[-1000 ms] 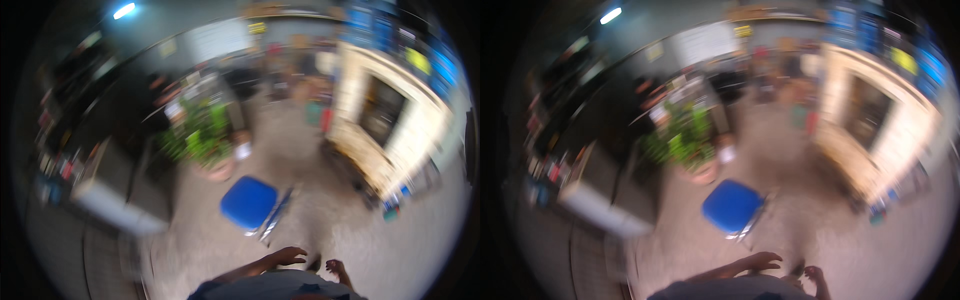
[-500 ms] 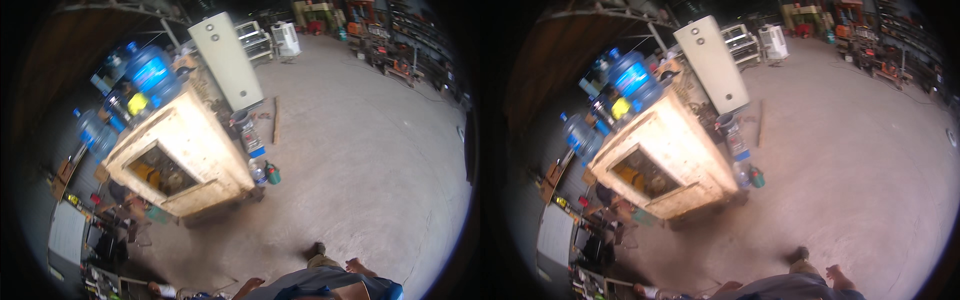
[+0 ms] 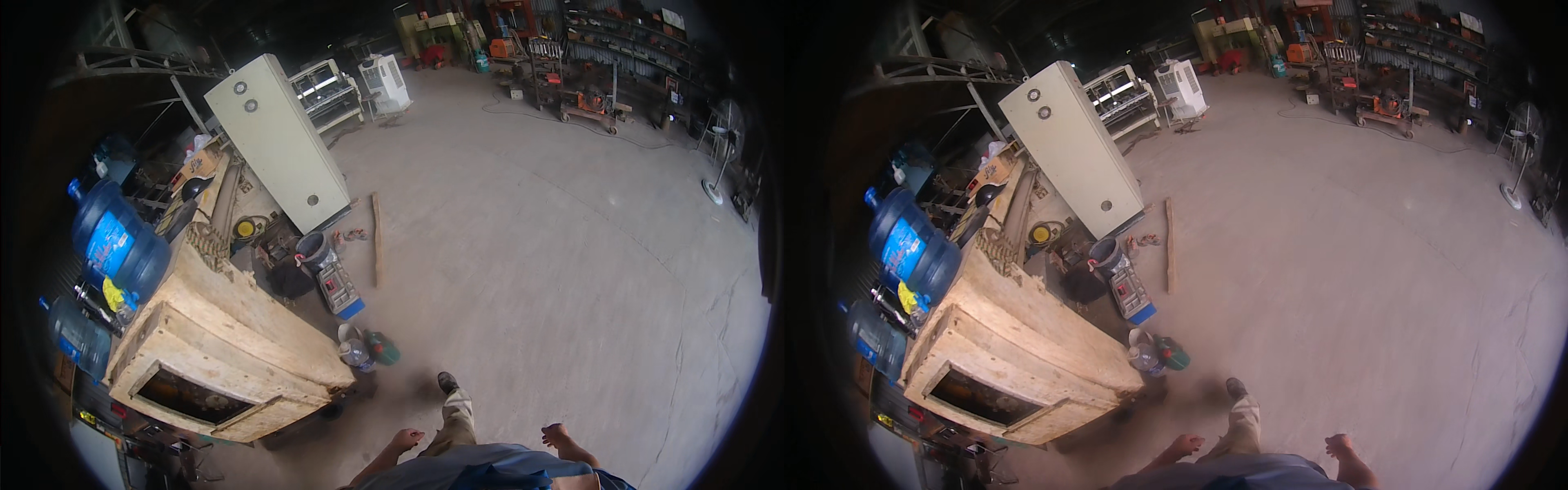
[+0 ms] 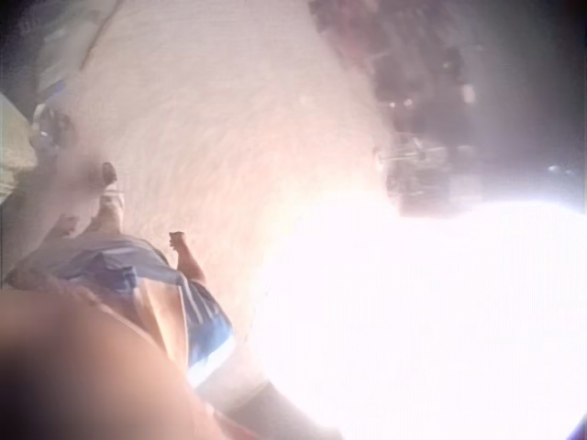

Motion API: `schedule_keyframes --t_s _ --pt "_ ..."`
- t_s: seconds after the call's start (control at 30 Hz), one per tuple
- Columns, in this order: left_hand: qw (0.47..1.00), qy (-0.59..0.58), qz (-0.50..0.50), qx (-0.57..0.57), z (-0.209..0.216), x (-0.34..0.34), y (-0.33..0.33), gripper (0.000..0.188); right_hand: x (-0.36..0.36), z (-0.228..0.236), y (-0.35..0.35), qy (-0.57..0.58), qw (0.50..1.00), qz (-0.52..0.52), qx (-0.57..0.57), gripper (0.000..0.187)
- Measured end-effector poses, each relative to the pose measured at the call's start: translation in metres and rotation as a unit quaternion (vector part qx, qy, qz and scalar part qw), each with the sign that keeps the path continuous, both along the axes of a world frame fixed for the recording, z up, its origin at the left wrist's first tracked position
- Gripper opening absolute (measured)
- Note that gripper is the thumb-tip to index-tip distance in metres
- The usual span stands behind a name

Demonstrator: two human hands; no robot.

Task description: The person places a small green object on a table, walks through a workshop, and puts on safety glasses and gloves. They then pick up a metal ring from a table and walk toward a workbench.

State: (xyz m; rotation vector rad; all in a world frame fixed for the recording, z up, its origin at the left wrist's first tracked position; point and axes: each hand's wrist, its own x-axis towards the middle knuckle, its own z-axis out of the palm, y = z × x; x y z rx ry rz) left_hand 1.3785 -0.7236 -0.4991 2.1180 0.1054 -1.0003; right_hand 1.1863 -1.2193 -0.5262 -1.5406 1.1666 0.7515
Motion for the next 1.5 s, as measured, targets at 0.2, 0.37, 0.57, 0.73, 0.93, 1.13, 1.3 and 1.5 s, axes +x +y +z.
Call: schedule_keyframes --t_s 0.2,0.37,0.57,0.73,0.93,1.13,1.3,1.5 --pt "0.999 0.039 -0.026 -0.014 0.006 0.204 -0.030 0.051 0.216 0.025 -0.022 -0.037 0.999 0.009 0.001 0.023" --pt "0.989 0.072 -0.096 0.085 0.030 0.376 -0.036 0.050 0.341 0.073 -0.058 -0.111 0.990 -0.077 -0.046 0.026" --pt "0.984 -0.153 -0.081 0.028 0.038 0.548 -0.061 0.041 0.451 0.068 -0.090 -0.127 0.962 -0.231 -0.070 0.028" --pt "0.999 -0.020 -0.043 -0.009 0.012 0.687 -0.086 0.036 0.517 0.000 -0.100 -0.010 0.994 0.092 -0.051 0.028" --pt "0.997 0.050 -0.040 0.043 0.028 0.794 -0.112 0.033 0.733 -0.034 -0.156 -0.111 0.971 0.201 -0.062 0.032" --pt "0.996 0.063 0.066 0.024 0.023 0.917 -0.140 0.030 1.107 0.036 -0.231 -0.097 0.977 0.173 -0.085 0.036" --pt "0.991 0.088 0.098 0.002 -0.013 1.057 -0.171 0.028 1.349 0.072 -0.246 -0.260 0.953 0.106 -0.113 0.029" --pt "0.997 0.058 0.047 -0.024 -0.020 1.280 -0.163 0.025 1.480 0.066 -0.225 -0.064 0.987 0.149 -0.021 0.035"
